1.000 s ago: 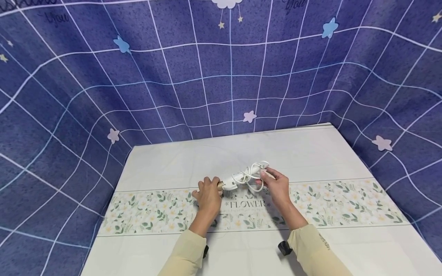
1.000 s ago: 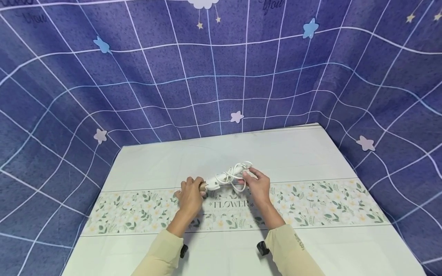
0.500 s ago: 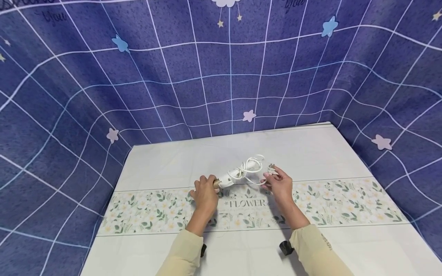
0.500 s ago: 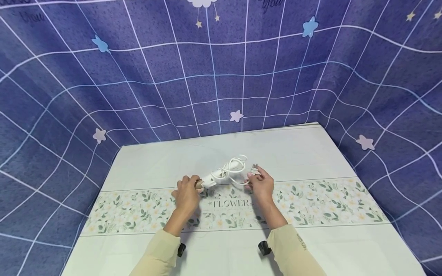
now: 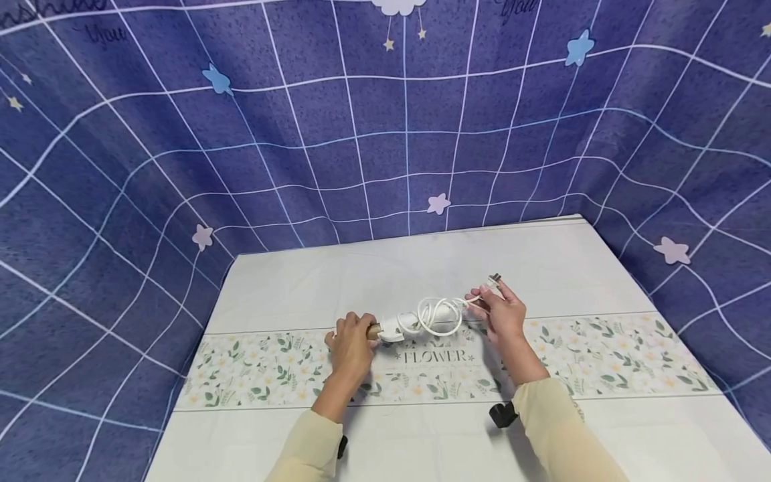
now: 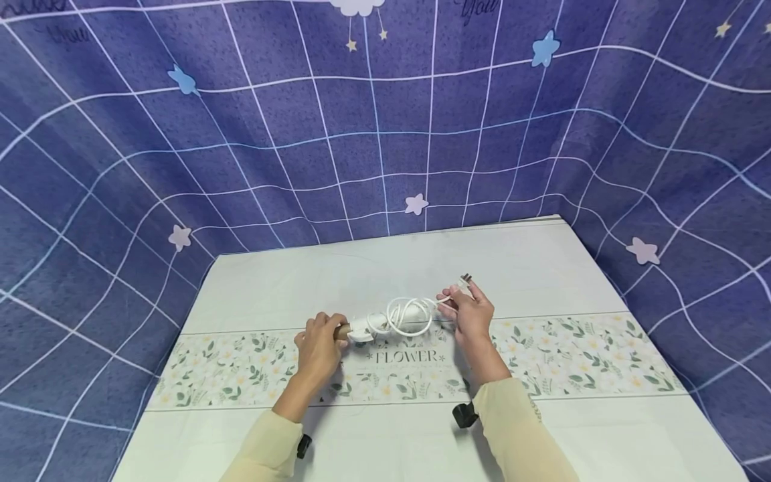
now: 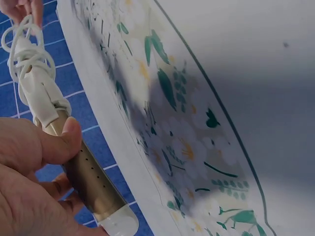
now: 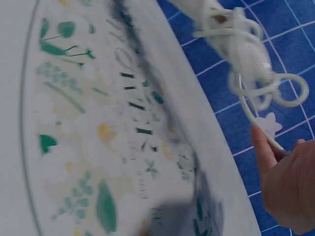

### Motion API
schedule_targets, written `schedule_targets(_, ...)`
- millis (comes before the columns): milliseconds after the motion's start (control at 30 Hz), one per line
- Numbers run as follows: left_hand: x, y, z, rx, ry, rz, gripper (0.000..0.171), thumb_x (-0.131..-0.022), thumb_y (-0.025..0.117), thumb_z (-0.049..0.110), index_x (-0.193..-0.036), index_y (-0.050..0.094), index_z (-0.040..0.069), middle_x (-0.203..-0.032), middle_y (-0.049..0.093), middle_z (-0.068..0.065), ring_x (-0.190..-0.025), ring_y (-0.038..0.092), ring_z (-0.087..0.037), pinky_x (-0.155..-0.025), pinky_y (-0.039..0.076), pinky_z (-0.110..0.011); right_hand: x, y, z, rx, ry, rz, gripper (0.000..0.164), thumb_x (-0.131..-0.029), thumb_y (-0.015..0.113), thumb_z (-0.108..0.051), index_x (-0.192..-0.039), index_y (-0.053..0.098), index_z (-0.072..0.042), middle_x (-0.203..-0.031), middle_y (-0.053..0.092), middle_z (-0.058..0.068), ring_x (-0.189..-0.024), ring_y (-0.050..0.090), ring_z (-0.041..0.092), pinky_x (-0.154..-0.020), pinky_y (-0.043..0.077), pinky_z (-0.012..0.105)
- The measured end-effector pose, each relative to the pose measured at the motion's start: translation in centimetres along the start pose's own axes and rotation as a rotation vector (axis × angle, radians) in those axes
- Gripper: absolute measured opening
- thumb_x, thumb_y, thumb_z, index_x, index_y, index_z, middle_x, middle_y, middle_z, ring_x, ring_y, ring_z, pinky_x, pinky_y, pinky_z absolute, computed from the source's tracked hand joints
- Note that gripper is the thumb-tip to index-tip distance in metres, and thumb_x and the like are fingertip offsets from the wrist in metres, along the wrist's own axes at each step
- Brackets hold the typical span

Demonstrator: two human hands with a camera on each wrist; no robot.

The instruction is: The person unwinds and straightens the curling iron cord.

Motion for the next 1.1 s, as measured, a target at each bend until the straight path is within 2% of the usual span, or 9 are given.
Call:
schedule_targets(167, 0.1, -0.1, -0.8, -0.014, -0.028, 0.009, 0.031, -0.074, 0.078, 0.006, -0.1, 0.067, 0.018, -0.09, 0.053, -0.003, -0.089, 0.047, -0.025, -0.09, 0.031, -0.059, 0.1, 0.3, -1.5, -0.157, -0.068, -0.044, 0.055, -0.095, 0.056, -0.005, -0.146, 0.033, -0.005, -0.084, 0.069, 0.015, -0.077, 0.069, 0.026, -0.084, 0.052, 0.044)
schedule_targets(333, 0.0, -0.4, -1.7, -0.015, -0.065, 0.014, 0.037, -0.074, 0.077, -0.003, -0.102, 0.066, 0.017, -0.092, 0.053, -0.006, -0.091, 0.047, -0.028, -0.088, 0.031, -0.061, 0.3, -0.1, -2.5, -0.157, -0.105, -0.028, 0.051, -0.095, 0.057, -0.006, -0.142, 0.038, -0.002, -0.083, 0.068, 0.016, -0.075, 0.07, 0.026, -0.081, 0.053, 0.045)
schedule_targets(467, -0.1, -0.7, -2.2, -0.002, -0.086, 0.029, 0.039, -0.074, 0.074, -0.008, -0.104, 0.066, 0.016, -0.093, 0.054, -0.008, -0.092, 0.048, -0.03, -0.085, 0.032, -0.062, 0.2, -0.9, -2.7, -0.132, -0.079, 0.016, 0.057, -0.094, 0.058, -0.006, -0.146, 0.035, -0.004, -0.082, 0.068, 0.014, -0.077, 0.07, 0.028, -0.081, 0.053, 0.044)
schedule_targets(600, -0.1, -0.9, -2.5, 0.029, -0.11, 0.044, 0.032, -0.077, 0.075, 0.001, -0.103, 0.066, 0.016, -0.094, 0.055, -0.009, -0.092, 0.049, -0.031, -0.084, 0.033, -0.062, 0.0, -1.8, -2.7, -0.085, -0.045, 0.052, 0.063, -0.094, 0.058, -0.006, -0.15, 0.029, -0.006, -0.083, 0.069, 0.012, -0.081, 0.071, 0.029, -0.081, 0.053, 0.044)
schedule_targets(767, -0.1, -1.4, -2.8, 0.065, -0.115, 0.037, 0.033, -0.078, 0.077, 0.01, -0.108, 0.065, 0.017, -0.098, 0.056, -0.008, -0.093, 0.048, -0.028, -0.086, 0.033, -0.059, -0.7, -2.4, -2.3, -0.023, 0.016, 0.075, 0.069, -0.094, 0.058, -0.004, -0.153, 0.021, -0.008, -0.086, 0.069, 0.01, -0.089, 0.071, 0.032, -0.081, 0.053, 0.041)
schedule_targets(933, 0.1, -1.8, -2.9, 0.063, -0.08, 0.023, 0.034, -0.078, 0.076, 0.007, -0.108, 0.066, 0.019, -0.097, 0.056, -0.006, -0.092, 0.047, -0.026, -0.088, 0.033, -0.055, -1.9, -2.8, -2.0, -0.079, 0.077, 0.092, 0.074, -0.094, 0.057, -0.001, -0.154, 0.015, -0.011, -0.087, 0.069, 0.011, -0.092, 0.07, 0.033, -0.086, 0.05, 0.043)
schedule_targets(1100, 0.4, -1.8, -3.2, 0.052, -0.033, 0.026, 0.036, -0.075, 0.079, 0.005, -0.105, 0.067, 0.019, -0.097, 0.055, -0.003, -0.094, 0.047, -0.025, -0.095, 0.03, -0.059, -3.1, -2.8, -2.2, -0.201, 0.07, 0.119, 0.073, -0.093, 0.057, 0.002, -0.153, 0.02, -0.012, -0.082, 0.068, 0.014, -0.088, 0.07, 0.032, -0.088, 0.049, 0.046)
Point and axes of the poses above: each hand's wrist, its own x-axis away from the middle knuckle, its own y-axis out of the palm, z = x × y, the point moved 5 cm from there along -x, towards the middle knuckle
